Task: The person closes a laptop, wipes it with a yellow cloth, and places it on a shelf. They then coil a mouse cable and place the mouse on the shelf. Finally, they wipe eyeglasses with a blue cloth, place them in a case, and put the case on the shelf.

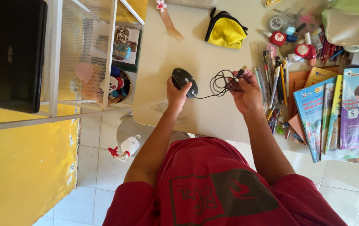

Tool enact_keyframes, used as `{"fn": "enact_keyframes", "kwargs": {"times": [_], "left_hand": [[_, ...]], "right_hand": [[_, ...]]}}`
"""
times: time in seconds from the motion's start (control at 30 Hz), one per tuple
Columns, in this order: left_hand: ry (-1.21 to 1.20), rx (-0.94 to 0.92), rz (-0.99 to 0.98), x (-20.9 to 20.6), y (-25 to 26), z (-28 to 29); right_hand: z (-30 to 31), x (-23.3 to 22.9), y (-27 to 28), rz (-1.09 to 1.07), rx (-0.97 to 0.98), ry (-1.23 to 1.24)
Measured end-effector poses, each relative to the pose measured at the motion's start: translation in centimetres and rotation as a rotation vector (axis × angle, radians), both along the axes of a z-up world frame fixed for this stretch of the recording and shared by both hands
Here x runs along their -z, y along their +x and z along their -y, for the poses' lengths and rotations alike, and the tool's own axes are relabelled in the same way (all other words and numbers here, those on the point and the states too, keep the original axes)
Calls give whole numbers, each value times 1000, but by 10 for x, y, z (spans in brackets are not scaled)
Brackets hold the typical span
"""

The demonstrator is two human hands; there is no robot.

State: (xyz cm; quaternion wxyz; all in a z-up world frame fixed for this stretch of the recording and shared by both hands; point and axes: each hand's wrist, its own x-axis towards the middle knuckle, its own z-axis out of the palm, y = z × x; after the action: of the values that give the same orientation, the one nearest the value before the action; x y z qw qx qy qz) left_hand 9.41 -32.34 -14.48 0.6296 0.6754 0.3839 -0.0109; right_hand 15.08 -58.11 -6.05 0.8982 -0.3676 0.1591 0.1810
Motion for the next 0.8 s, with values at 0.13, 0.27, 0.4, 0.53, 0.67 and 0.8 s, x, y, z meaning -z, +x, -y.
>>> {"fn": "enact_keyframes", "kwargs": {"times": [0.13, 0.27, 0.4, 0.53, 0.67, 0.8], "left_hand": [[355, 102, -37, 8, -6, -2], [754, 140, 103, -3, -4, 5], [152, 289, 242, -23, 7, 24], [-259, 332, 163, -37, 16, 30], [-585, 309, 156, -37, 21, 28], [-607, 284, 264, -29, 21, 33]], "right_hand": [[-10, -2, 1, 15, -49, 14], [-18, -6, 2, -21, -87, 28], [-28, -9, 4, 0, -160, 74], [-39, -7, 7, 37, -195, -36], [-49, -1, 5, 106, -252, -210], [-54, 1, 2, 68, -371, -423]]}}
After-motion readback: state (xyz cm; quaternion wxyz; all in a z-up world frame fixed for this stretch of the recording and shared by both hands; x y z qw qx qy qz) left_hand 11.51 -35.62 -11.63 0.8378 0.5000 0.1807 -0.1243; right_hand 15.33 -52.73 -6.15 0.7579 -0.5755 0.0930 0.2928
